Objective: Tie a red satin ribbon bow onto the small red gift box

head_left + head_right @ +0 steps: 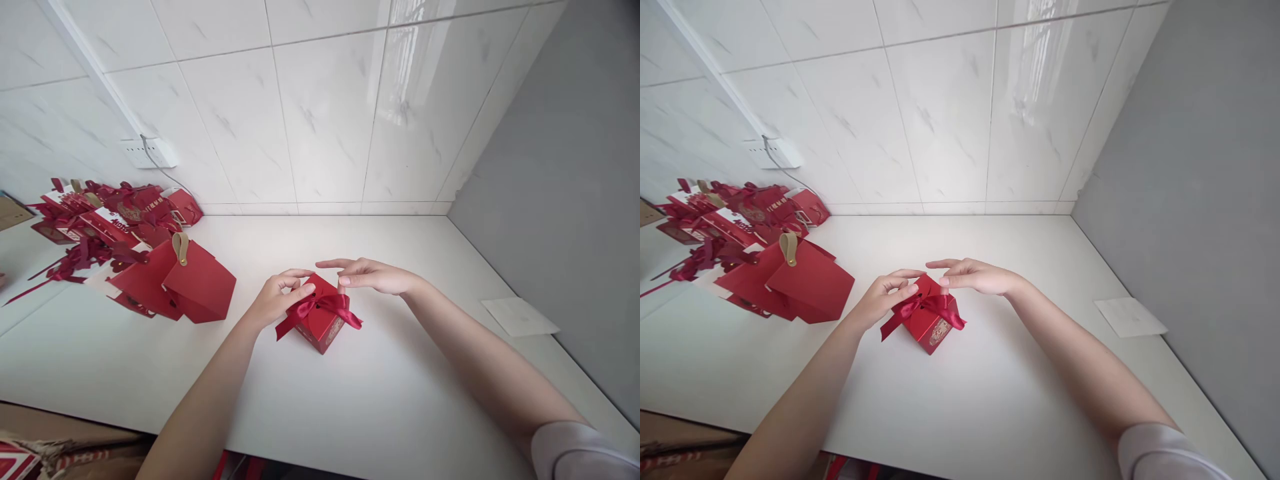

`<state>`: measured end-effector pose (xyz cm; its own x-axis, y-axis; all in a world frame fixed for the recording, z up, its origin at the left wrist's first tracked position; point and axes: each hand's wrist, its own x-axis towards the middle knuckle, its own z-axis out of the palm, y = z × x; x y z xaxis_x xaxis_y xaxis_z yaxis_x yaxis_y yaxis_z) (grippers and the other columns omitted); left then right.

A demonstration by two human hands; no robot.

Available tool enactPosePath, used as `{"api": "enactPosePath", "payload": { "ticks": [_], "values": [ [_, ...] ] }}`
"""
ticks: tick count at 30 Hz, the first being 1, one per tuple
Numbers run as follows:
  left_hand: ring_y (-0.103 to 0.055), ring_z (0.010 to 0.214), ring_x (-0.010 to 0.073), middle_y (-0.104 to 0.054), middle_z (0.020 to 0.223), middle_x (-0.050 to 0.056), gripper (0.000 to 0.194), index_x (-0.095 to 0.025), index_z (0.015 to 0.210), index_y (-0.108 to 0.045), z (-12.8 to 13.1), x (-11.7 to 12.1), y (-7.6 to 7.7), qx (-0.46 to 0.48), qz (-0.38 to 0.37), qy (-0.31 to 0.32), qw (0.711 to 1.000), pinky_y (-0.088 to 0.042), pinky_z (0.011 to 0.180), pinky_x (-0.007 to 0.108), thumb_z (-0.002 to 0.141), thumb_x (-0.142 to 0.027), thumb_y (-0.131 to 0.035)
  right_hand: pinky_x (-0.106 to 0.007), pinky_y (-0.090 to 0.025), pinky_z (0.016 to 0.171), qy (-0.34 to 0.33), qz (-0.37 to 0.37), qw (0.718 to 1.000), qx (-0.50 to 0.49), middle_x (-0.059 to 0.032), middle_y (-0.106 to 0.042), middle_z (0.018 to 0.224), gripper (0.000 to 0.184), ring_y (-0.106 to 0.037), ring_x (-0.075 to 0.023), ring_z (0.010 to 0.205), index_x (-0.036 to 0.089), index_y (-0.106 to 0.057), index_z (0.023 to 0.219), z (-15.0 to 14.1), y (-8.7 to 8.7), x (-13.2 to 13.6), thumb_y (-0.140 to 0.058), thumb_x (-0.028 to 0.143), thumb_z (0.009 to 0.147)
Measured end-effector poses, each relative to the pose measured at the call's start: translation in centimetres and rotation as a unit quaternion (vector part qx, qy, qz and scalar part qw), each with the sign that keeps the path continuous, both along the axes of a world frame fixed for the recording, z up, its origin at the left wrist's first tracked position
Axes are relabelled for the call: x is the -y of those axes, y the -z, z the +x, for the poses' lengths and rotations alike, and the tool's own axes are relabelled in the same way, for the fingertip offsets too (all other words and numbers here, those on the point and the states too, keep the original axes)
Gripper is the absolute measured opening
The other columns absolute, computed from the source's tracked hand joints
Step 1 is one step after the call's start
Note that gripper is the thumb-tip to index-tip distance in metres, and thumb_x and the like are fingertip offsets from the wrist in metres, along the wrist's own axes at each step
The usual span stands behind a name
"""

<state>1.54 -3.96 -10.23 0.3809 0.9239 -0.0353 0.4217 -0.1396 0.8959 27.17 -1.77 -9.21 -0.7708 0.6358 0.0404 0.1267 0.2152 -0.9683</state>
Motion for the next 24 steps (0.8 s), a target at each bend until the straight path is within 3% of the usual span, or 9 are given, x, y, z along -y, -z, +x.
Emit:
{"api": "enactPosePath", "payload": {
  "ticks": [3,6,10,18,24],
  "values": [
    [-0.054,0.123,0.0296,-0.054,0.14,0.003,0.041,-0.019,0.058,-0.061,0.2,0.3,-0.2,-0.019,-0.001,0.01,1.0,-0.041,0.104,0.045,0.081,-0.052,-0.065,-0.043,-0.031,0.112,-0.023,-0.013,0.999,0.02,-0.0048,-0.041,0.151,0.039,-0.023,-0.0285,0.146,0.02,-0.07,0.079,0.5,-0.5,0.6,-0.058,0.056,0.089],
    [-0.059,0.117,0.0289,-0.052,0.143,0.003,0.031,-0.021,0.069,-0.071,0.8,0.8,-0.2,-0.016,-0.021,0.036,0.999,-0.05,0.095,0.042,0.077,-0.05,-0.069,-0.045,-0.03,0.112,-0.01,-0.007,0.999,0.037,-0.0052,-0.038,0.152,0.036,-0.027,-0.029,0.144,0.02,-0.064,0.076,0.7,-0.6,1.1,-0.062,0.054,0.087],
    [-0.061,0.113,0.0313,-0.056,0.139,0.006,0.033,-0.018,0.06,-0.065,1.6,1.4,-0.2,-0.006,-0.032,0.064,0.997,-0.053,0.09,0.043,0.072,-0.047,-0.074,-0.048,-0.025,0.114,0.018,0.017,0.998,0.054,-0.0035,-0.039,0.15,0.032,-0.028,-0.0299,0.143,0.021,-0.061,0.073,0.7,-0.4,1.5,-0.068,0.051,0.083],
    [-0.062,0.11,0.0332,-0.054,0.141,0.008,0.027,-0.018,0.063,-0.068,2.2,1.9,-0.4,0.007,-0.023,0.073,0.997,-0.054,0.084,0.043,0.071,-0.043,-0.074,-0.042,-0.041,0.101,0.02,0.046,0.995,0.082,-0.0045,-0.044,0.145,0.028,-0.043,-0.0309,0.132,0.02,-0.059,0.069,0.3,0.5,1.2,-0.071,0.043,0.079],
    [-0.059,0.117,0.0307,-0.055,0.14,0.009,0.026,-0.019,0.072,-0.064,1.3,1.4,-0.9,-0.015,-0.05,0.129,0.99,-0.052,0.091,0.04,0.076,-0.044,-0.07,-0.043,-0.035,0.106,0.027,0.056,0.991,0.12,-0.0031,-0.048,0.143,0.018,-0.044,-0.0296,0.131,0.023,-0.064,0.08,1.1,-0.2,1.4,-0.067,0.04,0.083]
  ]
}}
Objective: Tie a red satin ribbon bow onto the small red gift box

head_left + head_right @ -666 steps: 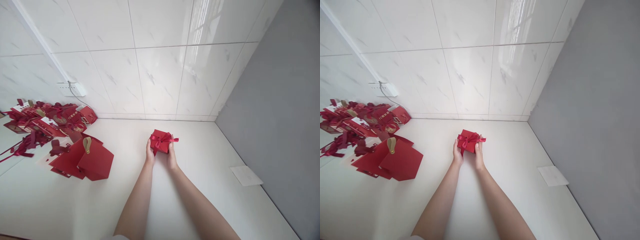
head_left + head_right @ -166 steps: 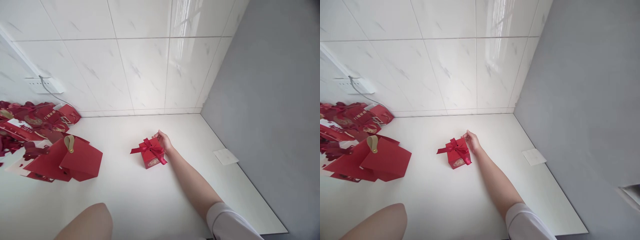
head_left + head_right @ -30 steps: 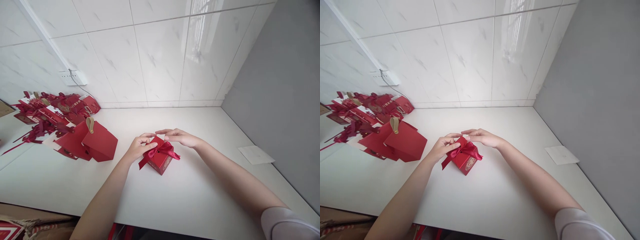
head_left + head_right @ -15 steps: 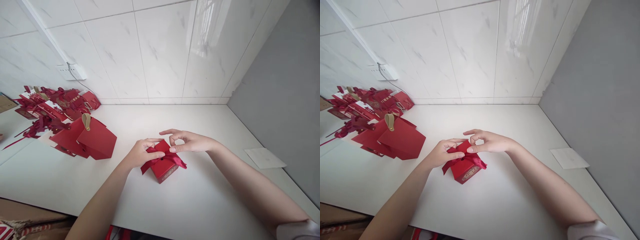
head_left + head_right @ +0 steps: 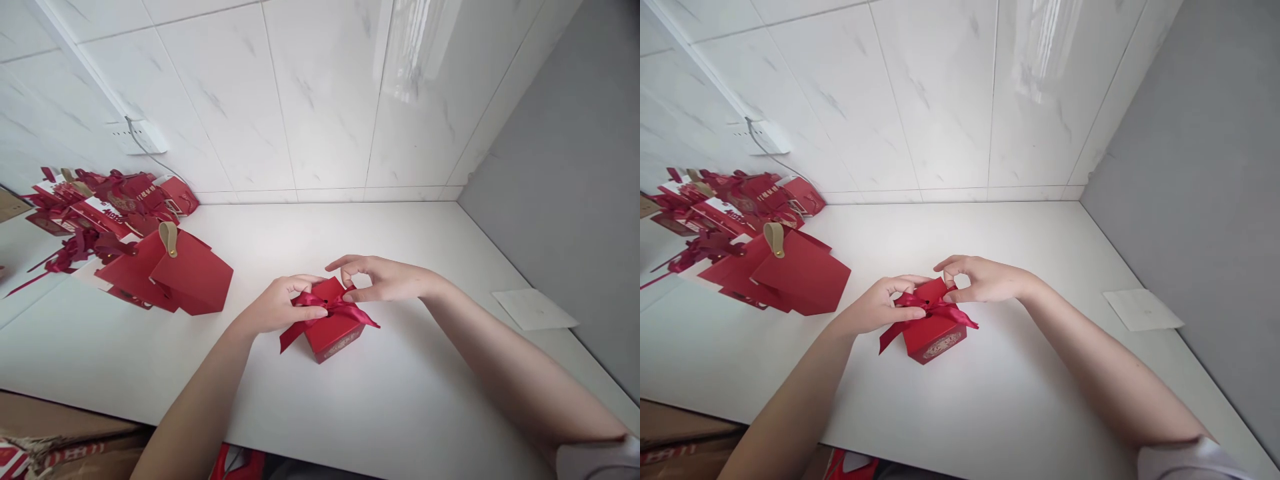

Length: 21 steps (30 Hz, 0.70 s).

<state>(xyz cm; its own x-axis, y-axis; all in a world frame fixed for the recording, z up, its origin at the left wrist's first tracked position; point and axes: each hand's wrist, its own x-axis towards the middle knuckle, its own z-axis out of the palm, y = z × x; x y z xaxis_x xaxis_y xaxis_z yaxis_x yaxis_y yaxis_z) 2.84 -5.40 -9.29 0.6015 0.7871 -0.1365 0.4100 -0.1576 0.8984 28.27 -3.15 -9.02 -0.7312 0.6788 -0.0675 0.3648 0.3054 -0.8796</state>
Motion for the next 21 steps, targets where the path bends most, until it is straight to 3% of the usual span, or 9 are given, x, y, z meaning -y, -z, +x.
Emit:
{"api": "enactPosePath", "payload": {
  "ticks": [3,5,9,12,14,18,21],
  "values": [
    [-0.053,0.125,0.0288,-0.059,0.133,0.007,0.027,-0.023,0.09,-0.062,-1.4,-0.4,-0.5,-0.019,0.024,-0.028,0.999,-0.044,0.102,0.043,0.075,-0.043,-0.072,-0.045,-0.029,0.11,0.006,-0.004,1.0,0.005,-0.0026,-0.047,0.144,0.019,-0.038,-0.0301,0.136,0.025,-0.068,0.086,0.6,-0.4,0.0,-0.066,0.044,0.084],
    [-0.056,0.12,0.0257,-0.062,0.126,0.006,0.032,-0.026,0.103,-0.061,-2.5,-0.7,-0.9,-0.045,0.049,-0.056,0.996,-0.041,0.104,0.043,0.078,-0.044,-0.07,-0.044,-0.028,0.111,-0.004,-0.019,1.0,0.01,-0.0022,-0.046,0.145,0.024,-0.035,-0.0304,0.139,0.026,-0.071,0.088,0.7,-0.5,-0.1,-0.064,0.049,0.085],
    [-0.061,0.096,0.0217,-0.068,0.103,0.003,0.027,-0.025,0.088,-0.07,-4.2,-1.2,-1.6,-0.153,0.066,-0.036,0.985,-0.047,0.085,0.032,0.08,-0.05,-0.065,-0.041,-0.032,0.109,-0.057,-0.055,0.997,0.002,-0.003,-0.053,0.138,0.025,-0.038,-0.0295,0.137,0.025,-0.073,0.089,0.6,-0.7,-0.1,-0.066,0.049,0.085],
    [-0.06,0.075,0.0175,-0.068,0.084,0.004,0.033,-0.022,0.073,-0.072,-4.7,-1.4,-1.7,-0.193,-0.001,0.033,0.981,-0.045,0.065,0.026,0.081,-0.053,-0.062,-0.037,-0.038,0.104,-0.102,-0.076,0.991,-0.03,-0.0036,-0.062,0.122,0.019,-0.052,-0.0255,0.122,0.022,-0.072,0.085,0.3,-0.8,0.0,-0.067,0.041,0.084],
    [-0.061,0.07,0.0168,-0.068,0.075,0.003,0.037,-0.021,0.072,-0.072,-4.4,-1.3,-1.6,-0.198,-0.068,0.081,0.974,-0.045,0.061,0.025,0.083,-0.054,-0.06,-0.037,-0.041,0.101,-0.108,-0.087,0.99,-0.039,-0.0035,-0.064,0.115,0.019,-0.056,-0.0233,0.113,0.021,-0.07,0.081,0.2,-0.9,0.0,-0.066,0.039,0.085],
    [-0.066,0.077,0.019,-0.072,0.081,0.006,0.037,-0.022,0.085,-0.076,-3.3,-1.0,-1.5,-0.164,-0.171,0.135,0.962,-0.05,0.067,0.027,0.084,-0.055,-0.059,-0.037,-0.043,0.097,-0.106,-0.114,0.987,-0.044,-0.0045,-0.065,0.114,0.024,-0.058,-0.0234,0.106,0.019,-0.07,0.078,0.2,-0.9,0.0,-0.065,0.042,0.085],
    [-0.067,0.072,0.0183,-0.074,0.082,0.008,0.038,-0.022,0.087,-0.077,-2.8,-0.9,-1.4,-0.119,-0.191,0.155,0.962,-0.05,0.064,0.027,0.086,-0.054,-0.057,-0.037,-0.043,0.095,-0.107,-0.124,0.986,-0.031,-0.0046,-0.065,0.115,0.024,-0.058,-0.0243,0.106,0.019,-0.071,0.077,0.5,-0.8,0.0,-0.067,0.043,0.083]
  ]
}}
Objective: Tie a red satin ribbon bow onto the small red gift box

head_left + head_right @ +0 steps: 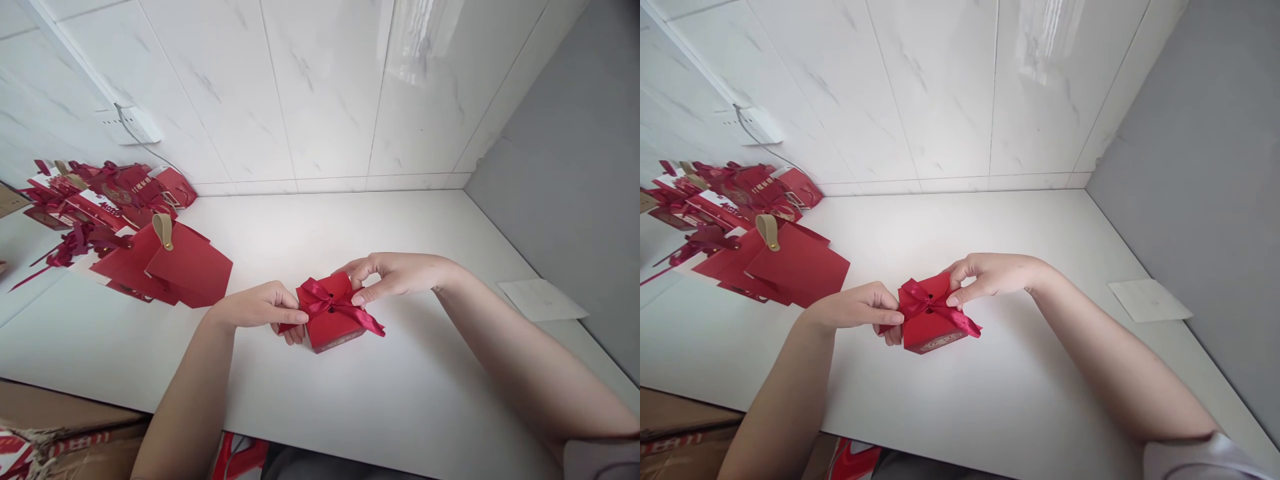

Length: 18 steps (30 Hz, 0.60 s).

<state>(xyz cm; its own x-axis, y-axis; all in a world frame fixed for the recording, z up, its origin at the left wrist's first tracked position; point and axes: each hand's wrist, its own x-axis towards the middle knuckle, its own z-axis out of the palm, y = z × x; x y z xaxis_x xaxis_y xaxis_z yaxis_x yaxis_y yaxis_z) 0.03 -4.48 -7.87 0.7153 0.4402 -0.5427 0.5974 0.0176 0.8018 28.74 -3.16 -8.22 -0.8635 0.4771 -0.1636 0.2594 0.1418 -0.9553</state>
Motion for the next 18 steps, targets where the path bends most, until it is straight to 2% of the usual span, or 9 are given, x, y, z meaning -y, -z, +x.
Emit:
{"api": "enactPosePath", "payload": {
  "ticks": [4,8,15,18],
  "values": [
    [-0.061,0.067,0.0165,-0.073,0.079,0.008,0.035,-0.021,0.078,-0.078,-0.04,-0.16,0.18,0.042,0.039,0.02,0.998,-0.048,0.061,0.028,0.088,-0.048,-0.058,-0.036,-0.043,0.093,0.005,0.007,0.999,0.045,-0.0049,-0.063,0.117,0.025,-0.058,-0.0246,0.106,0.02,-0.068,0.073,0.27,0.13,-0.07,-0.068,0.043,0.083],
    [-0.061,0.069,0.0178,-0.072,0.078,0.008,0.033,-0.022,0.077,-0.078,-0.06,-0.17,0.17,0.049,0.039,0.031,0.998,-0.048,0.063,0.029,0.087,-0.046,-0.058,-0.034,-0.044,0.09,0.002,0.011,0.998,0.061,-0.0044,-0.062,0.117,0.029,-0.058,-0.0232,0.102,0.019,-0.064,0.07,0.31,0.16,-0.09,-0.066,0.044,0.084],
    [-0.057,0.062,0.0171,-0.06,0.058,0.004,0.033,-0.023,0.069,-0.077,0.0,-0.18,0.4,0.048,0.054,0.033,0.997,-0.048,0.06,0.028,0.083,-0.048,-0.061,-0.035,-0.043,0.092,-0.003,-0.002,0.998,0.058,-0.0037,-0.061,0.112,0.028,-0.057,-0.0223,0.101,0.02,-0.062,0.068,0.15,0.35,-0.31,-0.067,0.043,0.082],
    [-0.054,0.059,0.0159,-0.059,0.057,0.004,0.033,-0.023,0.068,-0.077,-0.05,-0.33,0.56,0.052,0.062,0.041,0.996,-0.045,0.058,0.028,0.082,-0.049,-0.062,-0.034,-0.043,0.091,-0.008,-0.016,0.998,0.056,-0.0036,-0.061,0.11,0.027,-0.057,-0.022,0.1,0.019,-0.061,0.067,0.08,0.62,-0.54,-0.068,0.042,0.082]
  ]
}}
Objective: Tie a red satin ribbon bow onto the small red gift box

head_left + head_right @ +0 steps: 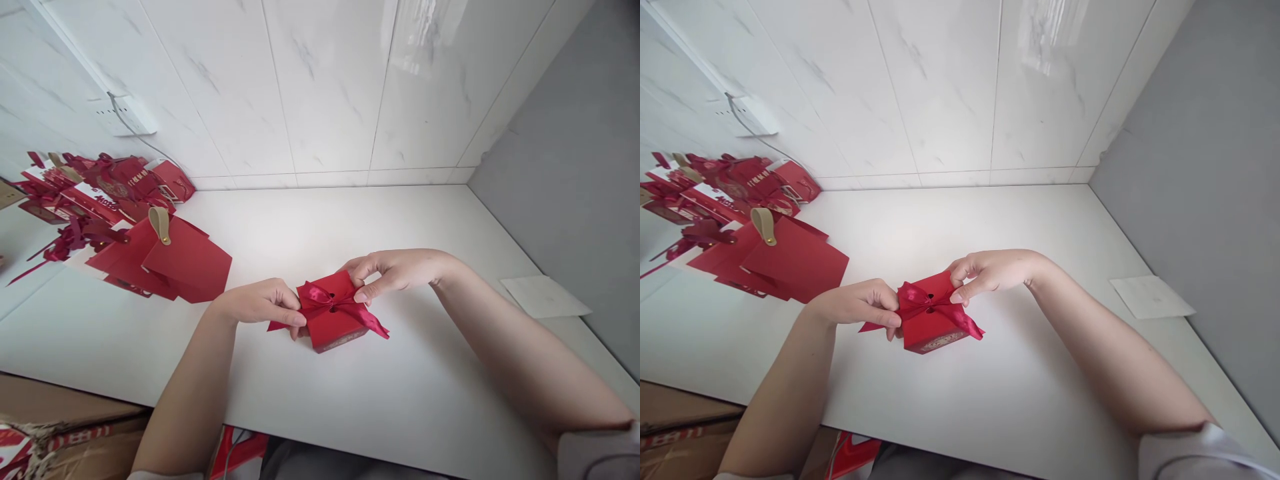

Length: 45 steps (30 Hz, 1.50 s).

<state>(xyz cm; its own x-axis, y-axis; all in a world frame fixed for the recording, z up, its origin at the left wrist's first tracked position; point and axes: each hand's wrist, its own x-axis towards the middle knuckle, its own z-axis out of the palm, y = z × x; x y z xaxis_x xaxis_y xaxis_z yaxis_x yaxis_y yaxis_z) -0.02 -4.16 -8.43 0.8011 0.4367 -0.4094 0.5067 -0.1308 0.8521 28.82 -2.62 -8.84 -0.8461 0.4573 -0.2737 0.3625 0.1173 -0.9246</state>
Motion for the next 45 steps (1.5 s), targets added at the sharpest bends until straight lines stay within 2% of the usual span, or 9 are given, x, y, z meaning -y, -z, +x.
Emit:
{"api": "enactPosePath", "payload": {
  "ticks": [5,12,20,30,33,35,38,40,45],
  "values": [
    [-0.05,0.06,0.015,-0.063,0.066,0.004,0.033,-0.022,0.07,-0.077,0.0,-0.3,0.3,-0.005,-0.005,0.018,1.0,-0.041,0.057,0.028,0.083,-0.048,-0.062,-0.033,-0.042,0.09,-0.005,0.006,1.0,0.011,-0.0038,-0.06,0.109,0.028,-0.056,-0.0212,0.099,0.02,-0.062,0.069,0.1,0.3,-0.2,-0.067,0.043,0.083],
    [-0.048,0.056,0.0137,-0.053,0.054,0.001,0.037,-0.019,0.047,-0.06,-0.2,-0.3,1.0,0.001,-0.033,-0.016,0.999,-0.039,0.053,0.029,0.073,-0.042,-0.075,-0.032,-0.044,0.089,-0.013,0.01,0.999,-0.031,-0.0047,-0.065,0.101,0.036,-0.057,-0.0207,0.096,0.02,-0.072,0.084,0.1,0.4,-0.2,-0.058,0.053,0.088],
    [-0.057,0.062,0.0146,-0.063,0.06,0.003,0.027,-0.017,0.054,-0.069,-0.5,-0.7,1.9,-0.028,-0.04,0.005,0.999,-0.044,0.055,0.025,0.07,-0.037,-0.076,-0.036,-0.039,0.101,0.014,0.006,0.999,-0.043,-0.0067,-0.061,0.129,0.049,-0.055,-0.0246,0.115,0.022,-0.066,0.125,-0.1,0.3,0.1,-0.048,0.056,0.095],
    [-0.067,0.085,0.0212,-0.074,0.09,0.001,0.016,-0.023,0.086,-0.076,-0.2,-1.0,2.3,-0.078,-0.063,0.042,0.994,-0.052,0.074,0.029,0.071,-0.025,-0.074,-0.036,-0.04,0.098,0.008,0.006,0.999,-0.044,-0.0066,-0.06,0.131,0.049,-0.055,-0.0239,0.113,0.023,-0.066,0.126,-0.2,0.2,0.2,-0.047,0.056,0.095],
    [-0.066,0.085,0.0206,-0.072,0.093,0.002,0.015,-0.022,0.091,-0.071,-1.3,-1.2,1.8,-0.132,-0.004,0.004,0.991,-0.051,0.073,0.03,0.079,-0.026,-0.063,-0.036,-0.041,0.095,0.002,0.012,0.999,-0.043,-0.0067,-0.06,0.13,0.048,-0.055,-0.0234,0.11,0.022,-0.069,0.12,-0.2,0.2,0.1,-0.046,0.056,0.095],
    [-0.064,0.094,0.0209,-0.07,0.103,0.003,0.019,-0.024,0.099,-0.067,-1.7,-1.2,1.4,-0.123,0.067,-0.073,0.987,-0.051,0.079,0.032,0.084,-0.031,-0.058,-0.036,-0.04,0.096,-0.004,0.013,0.999,-0.045,-0.0065,-0.061,0.128,0.047,-0.054,-0.0236,0.112,0.022,-0.07,0.118,-0.3,0.2,0.1,-0.047,0.056,0.095],
    [-0.059,0.108,0.0223,-0.066,0.117,0.004,0.027,-0.025,0.106,-0.063,-0.9,-0.8,1.1,-0.037,0.197,-0.247,0.948,-0.048,0.093,0.037,0.09,-0.043,-0.051,-0.035,-0.039,0.097,-0.011,0.009,0.999,-0.05,-0.0061,-0.062,0.125,0.044,-0.053,-0.0238,0.114,0.021,-0.07,0.115,-0.4,0.3,0.1,-0.048,0.054,0.095],
    [-0.055,0.116,0.024,-0.062,0.123,0.005,0.032,-0.025,0.108,-0.061,0.2,-0.5,1.2,0.051,0.237,-0.309,0.92,-0.046,0.099,0.04,0.092,-0.049,-0.048,-0.035,-0.04,0.096,-0.009,0.005,0.999,-0.052,-0.0059,-0.062,0.123,0.044,-0.053,-0.0233,0.112,0.021,-0.07,0.114,-0.5,0.3,0.1,-0.049,0.055,0.094],
    [-0.05,0.126,0.0278,-0.053,0.136,0.008,0.026,-0.023,0.097,-0.059,2.1,0.3,1.7,0.18,0.151,-0.208,0.95,-0.044,0.103,0.045,0.087,-0.047,-0.057,-0.034,-0.041,0.088,-0.006,0.004,0.999,-0.047,-0.0058,-0.063,0.108,0.044,-0.054,-0.02,0.094,0.02,-0.071,0.104,-0.7,0.4,0.1,-0.05,0.057,0.093]
  ]
}}
